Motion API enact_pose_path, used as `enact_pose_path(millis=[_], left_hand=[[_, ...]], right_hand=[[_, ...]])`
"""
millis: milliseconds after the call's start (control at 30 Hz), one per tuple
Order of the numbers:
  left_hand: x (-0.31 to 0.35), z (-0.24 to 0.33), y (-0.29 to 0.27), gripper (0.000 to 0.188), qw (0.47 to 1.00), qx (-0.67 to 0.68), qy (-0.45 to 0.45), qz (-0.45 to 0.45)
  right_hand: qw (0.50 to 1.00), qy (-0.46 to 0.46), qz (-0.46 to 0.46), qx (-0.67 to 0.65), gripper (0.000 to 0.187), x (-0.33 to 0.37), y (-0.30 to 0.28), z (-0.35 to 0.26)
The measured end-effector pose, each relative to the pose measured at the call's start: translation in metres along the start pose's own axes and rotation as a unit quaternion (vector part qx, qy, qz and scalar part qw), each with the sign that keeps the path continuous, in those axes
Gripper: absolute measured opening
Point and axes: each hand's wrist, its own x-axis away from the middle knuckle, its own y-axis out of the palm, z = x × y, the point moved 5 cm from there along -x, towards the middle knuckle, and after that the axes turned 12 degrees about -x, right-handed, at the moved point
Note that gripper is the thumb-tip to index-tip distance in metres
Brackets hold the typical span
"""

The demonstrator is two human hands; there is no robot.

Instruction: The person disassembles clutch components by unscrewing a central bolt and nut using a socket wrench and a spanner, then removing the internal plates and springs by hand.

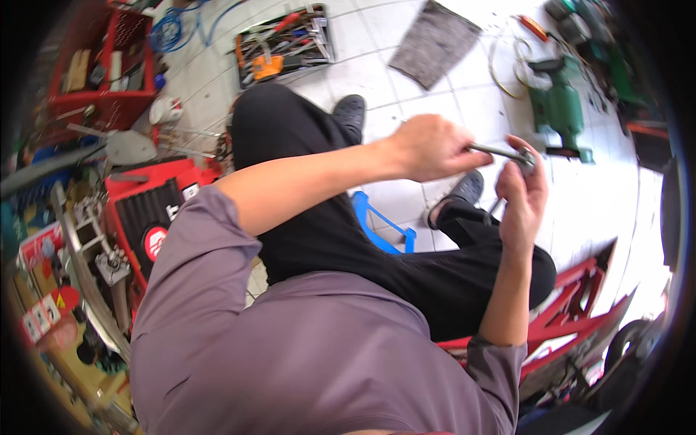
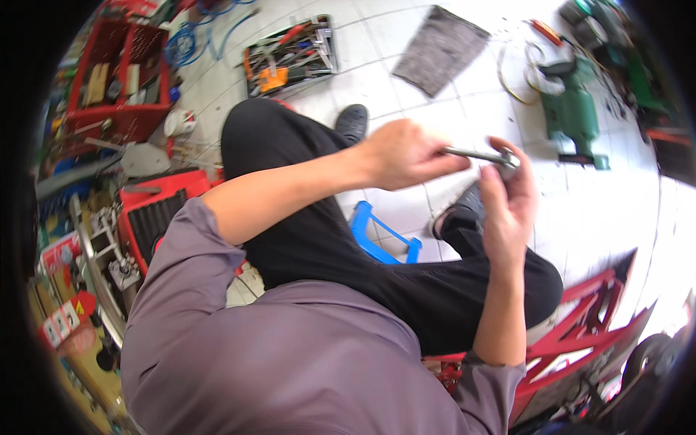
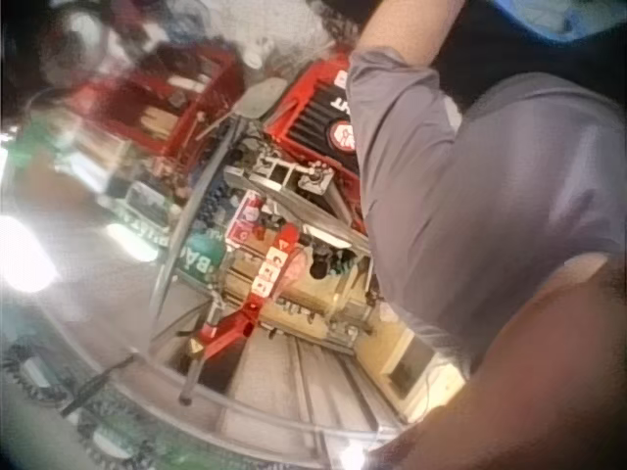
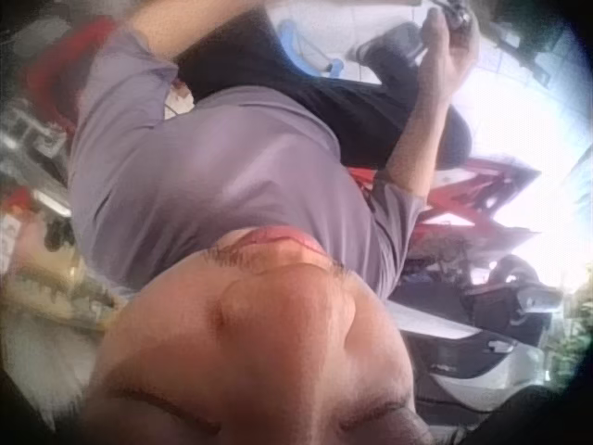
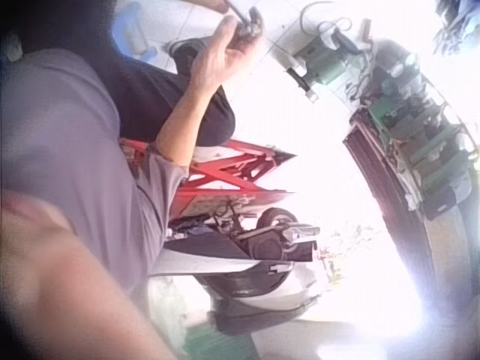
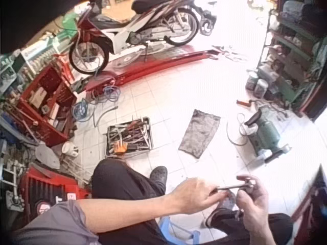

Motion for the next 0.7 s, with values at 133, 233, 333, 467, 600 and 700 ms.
enact_pose_path(millis=[133, 233, 333, 467, 600, 700], left_hand=[[0.003, 0.006, -0.007, 0.048, 0.998, 0.044, 0.036, 0.006], [0.003, 0.009, -0.007, 0.042, 0.997, 0.071, 0.039, -0.004], [0.001, 0.010, -0.007, 0.043, 0.998, 0.058, 0.036, -0.008], [0.002, 0.009, -0.008, 0.044, 0.999, 0.033, 0.026, -0.014], [0.001, 0.007, -0.009, 0.051, 1.000, 0.008, 0.002, -0.023], [0.001, 0.006, -0.009, 0.043, 1.000, 0.004, 0.005, -0.023]], right_hand=[[0.999, 0.006, -0.041, -0.015, 0.032, 0.005, 0.006, -0.008], [0.999, -0.005, -0.048, 0.012, 0.030, 0.007, 0.006, -0.015], [0.997, -0.025, -0.042, 0.066, 0.032, 0.006, 0.000, -0.015], [0.991, -0.074, -0.014, 0.111, 0.032, 0.005, -0.004, -0.016], [0.977, -0.116, -0.023, 0.175, 0.027, 0.004, -0.003, -0.022], [0.975, -0.111, -0.022, 0.190, 0.023, 0.001, -0.005, -0.021]])
